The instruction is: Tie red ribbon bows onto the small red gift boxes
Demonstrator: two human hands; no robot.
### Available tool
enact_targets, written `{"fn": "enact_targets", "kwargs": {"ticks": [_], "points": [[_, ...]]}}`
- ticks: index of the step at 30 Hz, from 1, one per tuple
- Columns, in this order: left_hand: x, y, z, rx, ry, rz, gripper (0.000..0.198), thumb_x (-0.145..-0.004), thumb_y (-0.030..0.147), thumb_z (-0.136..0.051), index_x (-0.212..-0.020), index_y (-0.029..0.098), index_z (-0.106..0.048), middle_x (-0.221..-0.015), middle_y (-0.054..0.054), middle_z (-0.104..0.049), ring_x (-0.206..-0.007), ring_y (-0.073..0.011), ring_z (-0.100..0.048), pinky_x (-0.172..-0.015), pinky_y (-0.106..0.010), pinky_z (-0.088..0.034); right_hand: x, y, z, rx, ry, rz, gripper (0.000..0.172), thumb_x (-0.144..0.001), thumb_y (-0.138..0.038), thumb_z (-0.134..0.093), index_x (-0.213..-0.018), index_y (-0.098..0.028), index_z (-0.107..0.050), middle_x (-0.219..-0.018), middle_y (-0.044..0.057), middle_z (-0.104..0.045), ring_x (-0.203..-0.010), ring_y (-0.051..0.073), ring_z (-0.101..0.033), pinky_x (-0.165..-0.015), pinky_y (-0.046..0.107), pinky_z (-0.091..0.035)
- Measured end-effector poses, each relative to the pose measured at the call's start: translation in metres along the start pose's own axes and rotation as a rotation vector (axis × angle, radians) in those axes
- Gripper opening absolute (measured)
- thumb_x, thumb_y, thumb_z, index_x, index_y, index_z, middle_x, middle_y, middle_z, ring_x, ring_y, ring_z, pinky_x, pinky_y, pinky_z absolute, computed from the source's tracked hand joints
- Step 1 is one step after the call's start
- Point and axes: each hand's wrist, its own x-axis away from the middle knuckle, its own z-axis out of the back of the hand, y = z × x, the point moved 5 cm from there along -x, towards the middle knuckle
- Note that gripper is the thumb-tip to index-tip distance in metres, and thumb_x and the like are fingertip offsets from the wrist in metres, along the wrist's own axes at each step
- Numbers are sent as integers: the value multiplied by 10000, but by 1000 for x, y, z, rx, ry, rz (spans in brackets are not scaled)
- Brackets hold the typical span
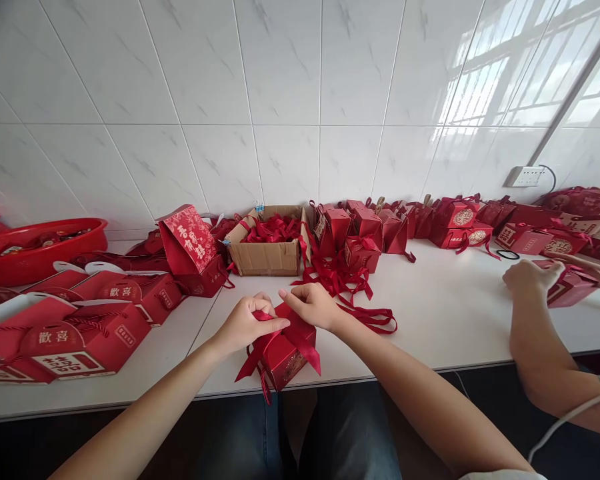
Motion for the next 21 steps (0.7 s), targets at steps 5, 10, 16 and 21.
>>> {"fn": "enact_targets", "kwargs": {"ticks": [5, 10, 16, 21], "points": [[0, 0, -2, 25, -32, -20, 427, -627, 418, -731, -482, 148, -434, -668, 32, -449, -608, -87, -430, -626, -247, -351, -6, 8, 1, -50, 82, 25, 576, -834, -565, -488, -479, -179, -247, -499, -39, -243, -500, 73, -216, -495, 267, -168], [1, -6, 1, 116, -26, 41, 451, -641, 465, -724, -517, 152, -424, -600, 46, -428, -569, -76, -396, -584, -231, -322, -5, 9, 0, -164, 23, -2, 558, -814, -574, -516, -498, -184, -272, -522, -43, -253, -509, 72, -240, -497, 250, -200], [4, -6, 1, 516, -132, 103, 337, -748, 428, -637, -616, 145, -510, -647, 9, -568, -616, -100, -502, -615, -231, -369, 5, 1, 5, -566, -102, -76, 417, -771, -484, -639, -657, -182, -375, -649, -45, -374, -529, 61, -311, -492, 218, -240], [5, -4, 3, 513, -93, 121, 272, -739, 405, -665, -700, 149, -584, -703, 0, -621, -691, -130, -578, -661, -241, -428, 7, 6, 4, -779, -160, -146, 331, -771, -408, -662, -640, -145, -510, -644, -24, -410, -540, 67, -345, -495, 225, -226]]}}
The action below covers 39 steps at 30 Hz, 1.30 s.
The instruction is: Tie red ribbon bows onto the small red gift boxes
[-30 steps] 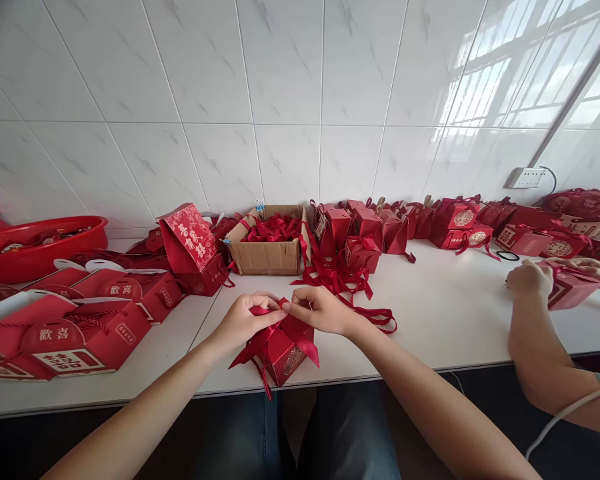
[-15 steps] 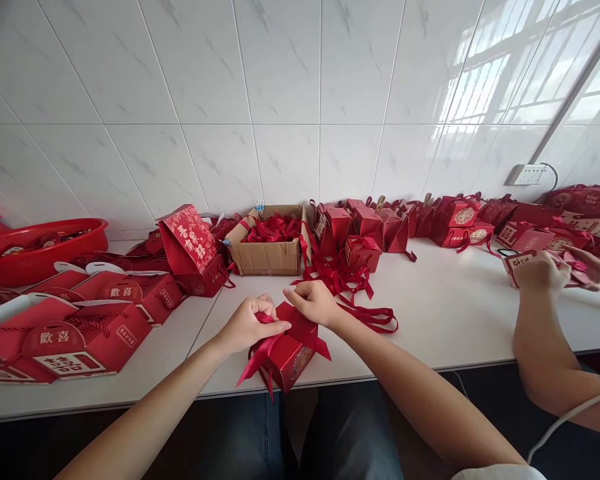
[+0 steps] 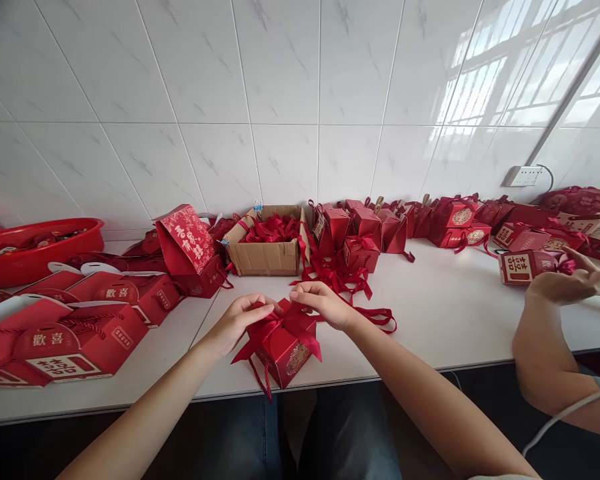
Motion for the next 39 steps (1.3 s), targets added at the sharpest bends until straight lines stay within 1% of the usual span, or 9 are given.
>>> {"fn": "enact_targets", "kwargs": {"ticks": [5, 9, 12, 15, 20, 32, 35, 37, 39], "points": [[-1, 5, -3, -235, 78, -19, 297, -689, 420, -714, -772, 140, -658, -732, -40, -674, -722, -163, -614, -702, -267, -459, -2, 9, 4, -90, 34, -7, 324, -754, -426, -649, -651, -127, -573, -580, -31, -413, -476, 51, -281, -460, 230, -156], [-3, 7, -4, -361, 92, -35, 315, -656, 444, -729, -751, 144, -702, -835, -70, -669, -795, -197, -617, -747, -297, -463, -2, 15, 6, -111, 30, -12, 337, -738, -409, -670, -604, -134, -528, -577, -30, -419, -459, 45, -260, -440, 229, -120], [-4, 7, -5, -403, 77, -62, 283, -648, 428, -733, -677, 149, -695, -858, -61, -637, -772, -174, -591, -736, -288, -448, -2, 18, 4, -116, 44, -29, 369, -735, -400, -683, -576, -148, -465, -542, -53, -373, -429, 34, -204, -422, 231, -77], [-5, 3, -5, -396, 51, -71, 277, -642, 418, -738, -657, 148, -678, -807, -48, -624, -740, -158, -570, -699, -273, -442, -3, 18, -1, -115, 73, -42, 398, -736, -402, -684, -557, -155, -428, -510, -66, -332, -420, 33, -187, -419, 235, -73], [-7, -3, -4, -350, 12, -28, 291, -590, 388, -763, -620, 132, -630, -731, -25, -613, -624, -114, -522, -607, -244, -421, -3, 17, -7, -121, 102, -53, 404, -733, -421, -683, -562, -159, -428, -518, -60, -343, -440, 41, -224, -430, 232, -130], [-7, -3, -5, -353, -28, -3, 289, -565, 366, -781, -655, 132, -638, -662, -8, -595, -619, -124, -533, -614, -248, -419, -5, 22, -6, -141, 152, -59, 402, -736, -425, -649, -566, -164, -395, -543, -55, -330, -455, 48, -203, -439, 253, -88], [-6, -4, -5, -311, 4, -14, 313, -549, 378, -797, -645, 134, -627, -662, -3, -590, -619, -122, -534, -611, -243, -421, -4, 20, -6, -121, 139, -61, 403, -735, -424, -663, -567, -163, -405, -528, -60, -330, -447, 46, -215, -440, 248, -99], [-5, -5, -5, -253, 28, -22, 316, -581, 393, -785, -638, 135, -612, -664, -4, -600, -614, -116, -535, -608, -236, -416, -2, 19, -5, -104, 126, -64, 407, -733, -422, -677, -568, -163, -409, -519, -63, -328, -441, 44, -219, -441, 242, -107], [-3, -7, -6, -158, 3, -12, 328, -664, 439, -728, -647, 135, -605, -670, -13, -620, -598, -111, -534, -592, -229, -398, -1, 17, -3, -90, 108, -66, 416, -738, -428, -680, -564, -160, -413, -520, -63, -329, -441, 42, -221, -443, 237, -115]]}}
